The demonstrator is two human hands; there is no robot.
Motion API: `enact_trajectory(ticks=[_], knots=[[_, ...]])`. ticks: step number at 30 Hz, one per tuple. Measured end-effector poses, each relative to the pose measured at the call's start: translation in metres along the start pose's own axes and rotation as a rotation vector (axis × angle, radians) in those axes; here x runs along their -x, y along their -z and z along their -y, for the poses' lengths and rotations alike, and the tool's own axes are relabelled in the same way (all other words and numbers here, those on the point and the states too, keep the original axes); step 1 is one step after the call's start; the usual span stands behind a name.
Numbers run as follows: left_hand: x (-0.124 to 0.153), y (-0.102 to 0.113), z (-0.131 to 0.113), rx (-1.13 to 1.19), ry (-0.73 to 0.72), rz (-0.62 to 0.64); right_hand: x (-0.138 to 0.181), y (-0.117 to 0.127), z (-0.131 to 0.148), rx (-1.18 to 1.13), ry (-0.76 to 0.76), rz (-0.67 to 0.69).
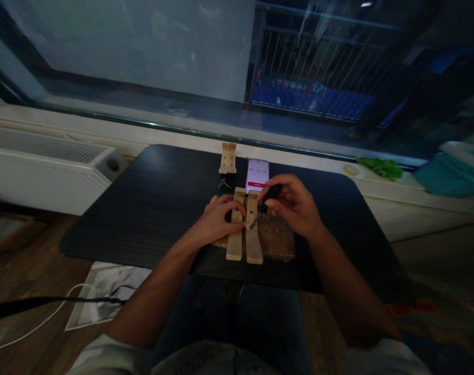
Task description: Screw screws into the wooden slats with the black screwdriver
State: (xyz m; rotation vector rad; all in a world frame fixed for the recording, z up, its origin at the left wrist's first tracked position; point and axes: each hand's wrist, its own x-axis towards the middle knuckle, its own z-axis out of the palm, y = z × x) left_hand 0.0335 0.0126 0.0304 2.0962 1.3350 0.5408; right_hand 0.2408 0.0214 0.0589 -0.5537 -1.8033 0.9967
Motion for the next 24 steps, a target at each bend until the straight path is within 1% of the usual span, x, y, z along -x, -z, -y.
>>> enact_trajectory(ticks=[5, 11, 14, 18, 24], knots=[[0.000, 0.001, -0.002, -0.002, 0.008, 0.005, 0.000, -0.002, 0.000, 0.021, 0.004, -0.018], [0.000, 0.000, 0.000, -0.001, 0.010, 0.003, 0.002, 0.002, 0.006, 0.021, -0.003, 0.088], [0.000, 0.000, 0.001, -0.007, 0.004, 0.008, 0.002, 0.006, 0.008, 0.004, -0.016, 0.117], [0.000, 0.000, 0.001, -0.008, -0.006, 0.005, 0.001, 0.008, 0.007, 0.010, -0.035, 0.106], [0.000, 0.000, 0.001, -0.004, -0.008, 0.006, 0.002, 0.006, 0.004, 0.046, -0.063, 0.030]])
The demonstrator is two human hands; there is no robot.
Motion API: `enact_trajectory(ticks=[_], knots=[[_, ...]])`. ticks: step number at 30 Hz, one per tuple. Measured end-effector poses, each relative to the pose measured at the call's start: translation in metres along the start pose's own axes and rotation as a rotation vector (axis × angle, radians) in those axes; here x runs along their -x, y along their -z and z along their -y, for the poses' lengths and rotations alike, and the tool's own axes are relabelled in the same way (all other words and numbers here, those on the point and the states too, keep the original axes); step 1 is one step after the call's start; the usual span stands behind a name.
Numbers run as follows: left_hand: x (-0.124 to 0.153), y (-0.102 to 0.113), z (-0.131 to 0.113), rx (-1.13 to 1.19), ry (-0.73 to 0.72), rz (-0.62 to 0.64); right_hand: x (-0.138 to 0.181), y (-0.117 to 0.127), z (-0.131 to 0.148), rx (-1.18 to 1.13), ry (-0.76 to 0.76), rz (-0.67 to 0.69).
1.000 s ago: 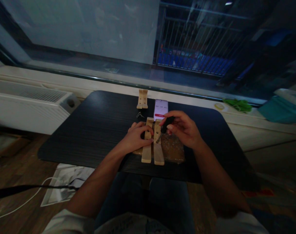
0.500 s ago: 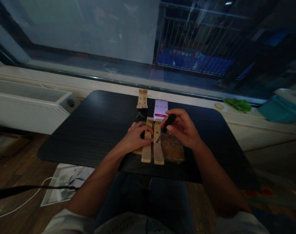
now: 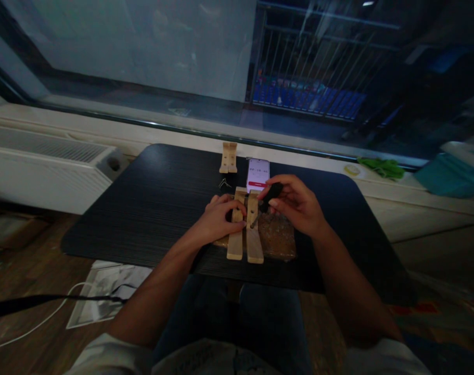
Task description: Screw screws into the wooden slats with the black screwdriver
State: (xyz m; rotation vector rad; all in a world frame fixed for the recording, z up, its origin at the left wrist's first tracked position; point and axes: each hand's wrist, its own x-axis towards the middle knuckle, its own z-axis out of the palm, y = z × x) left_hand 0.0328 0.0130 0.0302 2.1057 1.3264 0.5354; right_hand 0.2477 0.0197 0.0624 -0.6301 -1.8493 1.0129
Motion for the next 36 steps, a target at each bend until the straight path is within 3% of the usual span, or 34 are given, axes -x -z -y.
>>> enact_trajectory(ticks=[10, 18, 36], knots=[[-0.0008, -0.0016, 0.0020, 0.008, -0.005, -0.009, -0.0014, -0.0061, -0.0005, -0.011, -0.032, -0.040], [-0.0003, -0.0003, 0.0008, 0.003, -0.001, -0.004, 0.0002, 0.0008, 0.0002, 0.000, 0.062, 0.046], [-0.0005, -0.0016, 0.0028, 0.024, -0.009, -0.004, -0.0006, 0.0025, 0.0020, 0.068, 0.017, -0.006]])
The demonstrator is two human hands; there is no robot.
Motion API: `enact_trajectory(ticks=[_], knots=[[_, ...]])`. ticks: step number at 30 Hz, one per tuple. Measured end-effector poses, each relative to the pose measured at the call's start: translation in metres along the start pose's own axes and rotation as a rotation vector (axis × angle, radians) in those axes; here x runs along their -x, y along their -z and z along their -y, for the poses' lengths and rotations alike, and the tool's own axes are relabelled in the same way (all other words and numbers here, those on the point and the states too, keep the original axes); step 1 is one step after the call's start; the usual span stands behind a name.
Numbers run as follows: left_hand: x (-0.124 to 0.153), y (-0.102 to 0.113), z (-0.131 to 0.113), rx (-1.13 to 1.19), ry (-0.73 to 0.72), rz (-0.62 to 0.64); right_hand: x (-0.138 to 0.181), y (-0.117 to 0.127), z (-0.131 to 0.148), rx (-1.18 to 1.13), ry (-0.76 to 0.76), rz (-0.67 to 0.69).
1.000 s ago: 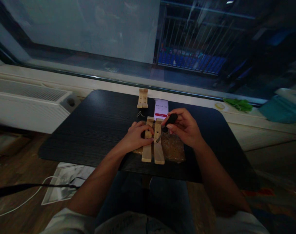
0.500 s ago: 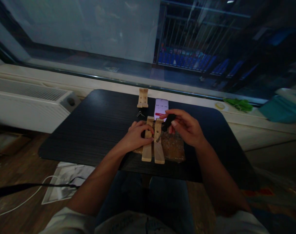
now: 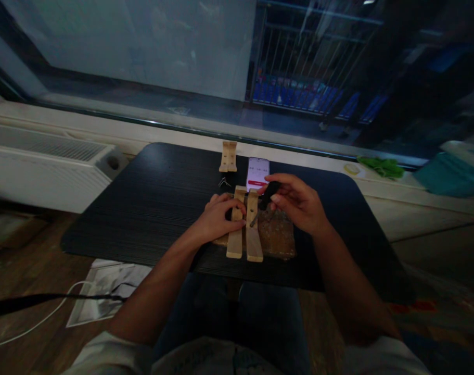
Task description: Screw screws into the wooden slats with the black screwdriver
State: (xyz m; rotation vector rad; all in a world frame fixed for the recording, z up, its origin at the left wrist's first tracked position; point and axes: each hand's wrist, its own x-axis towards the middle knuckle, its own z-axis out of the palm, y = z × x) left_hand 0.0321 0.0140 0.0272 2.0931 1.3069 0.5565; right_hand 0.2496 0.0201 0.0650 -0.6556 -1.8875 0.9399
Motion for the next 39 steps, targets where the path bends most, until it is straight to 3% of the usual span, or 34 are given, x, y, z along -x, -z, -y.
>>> enact_trajectory(ticks=[10, 24, 32, 39], knots=[[0.000, 0.000, -0.001, 0.003, 0.008, -0.006, 0.000, -0.003, -0.006, 0.024, -0.036, -0.079], [0.000, 0.001, -0.002, -0.004, 0.009, -0.003, 0.000, -0.011, -0.005, -0.067, 0.053, -0.088], [0.000, 0.000, 0.000, 0.000, 0.008, -0.008, 0.002, -0.001, 0.001, -0.027, 0.093, -0.021], [-0.001, 0.000, 0.000, 0.004, 0.011, -0.008, 0.003, 0.006, -0.001, 0.011, 0.067, -0.067]])
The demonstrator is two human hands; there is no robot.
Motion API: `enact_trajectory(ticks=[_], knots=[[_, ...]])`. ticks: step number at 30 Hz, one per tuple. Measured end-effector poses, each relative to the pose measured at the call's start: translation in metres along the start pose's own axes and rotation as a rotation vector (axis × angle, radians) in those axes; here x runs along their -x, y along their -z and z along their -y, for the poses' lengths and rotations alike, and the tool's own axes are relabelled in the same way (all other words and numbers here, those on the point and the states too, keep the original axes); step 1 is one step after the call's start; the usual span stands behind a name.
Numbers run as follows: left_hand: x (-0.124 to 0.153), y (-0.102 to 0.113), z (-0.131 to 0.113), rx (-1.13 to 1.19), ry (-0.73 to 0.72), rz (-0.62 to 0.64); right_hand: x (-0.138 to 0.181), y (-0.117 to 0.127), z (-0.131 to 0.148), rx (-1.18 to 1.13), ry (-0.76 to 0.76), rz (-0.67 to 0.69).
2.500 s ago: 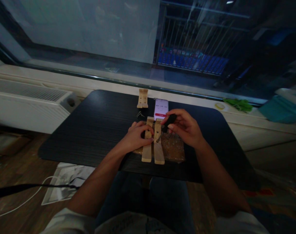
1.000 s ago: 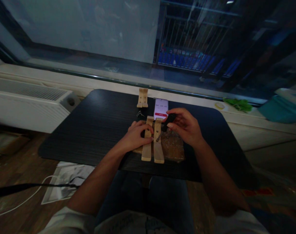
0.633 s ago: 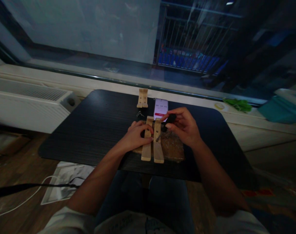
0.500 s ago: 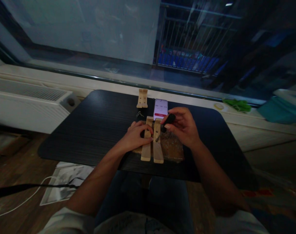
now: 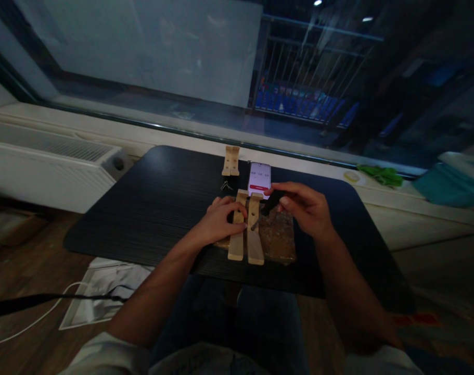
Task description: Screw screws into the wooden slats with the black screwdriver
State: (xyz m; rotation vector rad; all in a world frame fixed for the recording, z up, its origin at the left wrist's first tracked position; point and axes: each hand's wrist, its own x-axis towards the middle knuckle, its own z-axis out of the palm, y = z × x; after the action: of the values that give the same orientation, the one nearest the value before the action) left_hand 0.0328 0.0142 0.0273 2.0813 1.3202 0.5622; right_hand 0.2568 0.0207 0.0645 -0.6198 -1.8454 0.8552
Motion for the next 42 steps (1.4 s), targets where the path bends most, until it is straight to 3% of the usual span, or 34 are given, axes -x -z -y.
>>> enact_trajectory(ticks=[22, 34, 42], knots=[[-0.001, -0.002, 0.003, -0.007, -0.008, -0.010, -0.005, -0.012, -0.011, -0.008, 0.059, -0.166], [-0.001, -0.001, 0.002, -0.018, -0.009, -0.001, -0.001, -0.013, -0.001, -0.115, 0.031, -0.009], [0.000, 0.000, 0.002, 0.000, -0.006, -0.005, -0.003, -0.012, -0.004, 0.001, 0.008, -0.036]])
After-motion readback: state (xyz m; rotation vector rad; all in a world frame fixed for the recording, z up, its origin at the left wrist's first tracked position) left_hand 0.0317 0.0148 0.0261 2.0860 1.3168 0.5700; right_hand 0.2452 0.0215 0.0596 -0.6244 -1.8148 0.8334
